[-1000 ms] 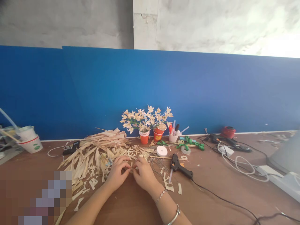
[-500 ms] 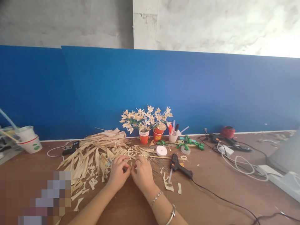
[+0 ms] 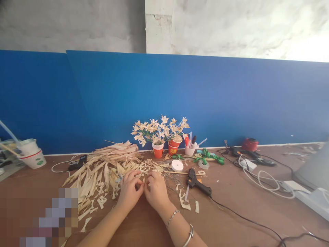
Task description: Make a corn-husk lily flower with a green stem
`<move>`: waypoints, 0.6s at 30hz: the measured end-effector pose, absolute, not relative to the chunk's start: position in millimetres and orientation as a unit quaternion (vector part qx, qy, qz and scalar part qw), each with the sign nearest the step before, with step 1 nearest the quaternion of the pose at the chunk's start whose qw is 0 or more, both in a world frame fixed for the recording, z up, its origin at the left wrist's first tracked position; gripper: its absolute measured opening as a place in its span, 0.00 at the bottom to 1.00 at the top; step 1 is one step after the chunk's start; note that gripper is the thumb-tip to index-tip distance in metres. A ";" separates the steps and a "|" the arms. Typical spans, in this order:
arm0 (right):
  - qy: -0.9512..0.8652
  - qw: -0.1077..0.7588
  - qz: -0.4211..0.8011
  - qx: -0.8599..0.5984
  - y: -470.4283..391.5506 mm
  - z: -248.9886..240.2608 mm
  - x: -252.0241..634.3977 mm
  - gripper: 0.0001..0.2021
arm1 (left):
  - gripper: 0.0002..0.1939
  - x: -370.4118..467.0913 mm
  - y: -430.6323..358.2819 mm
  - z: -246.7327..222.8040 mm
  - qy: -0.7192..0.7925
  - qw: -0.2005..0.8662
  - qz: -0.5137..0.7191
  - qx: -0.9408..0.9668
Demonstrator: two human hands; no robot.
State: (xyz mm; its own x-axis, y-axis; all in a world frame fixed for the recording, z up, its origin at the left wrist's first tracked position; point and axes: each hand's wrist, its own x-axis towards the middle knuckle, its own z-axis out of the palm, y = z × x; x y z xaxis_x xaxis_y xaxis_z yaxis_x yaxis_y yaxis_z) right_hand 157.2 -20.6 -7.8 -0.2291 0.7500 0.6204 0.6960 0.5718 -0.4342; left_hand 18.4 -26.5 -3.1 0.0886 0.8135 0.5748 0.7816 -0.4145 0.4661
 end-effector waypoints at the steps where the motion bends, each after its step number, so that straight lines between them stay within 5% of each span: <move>1: -0.779 0.414 0.026 -0.471 -20.5 -7.7 156.6 0.07 | 0.08 18.2 -26.3 -2.5 0.550 0.013 0.403 0.731; 18: -0.783 0.252 -0.003 -0.569 -24.6 -3.3 162.4 0.05 | 0.10 5.3 -19.5 -14.6 0.528 -0.013 0.323 0.785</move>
State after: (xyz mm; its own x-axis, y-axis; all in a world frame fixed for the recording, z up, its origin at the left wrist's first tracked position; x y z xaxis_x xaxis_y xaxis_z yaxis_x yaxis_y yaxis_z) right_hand 162.4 -24.6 -3.3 -0.2263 0.8892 0.3977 0.8925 0.3529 -0.2810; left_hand 5.3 -19.5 -14.6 0.2340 0.8203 0.5218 0.8372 -0.4429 0.3208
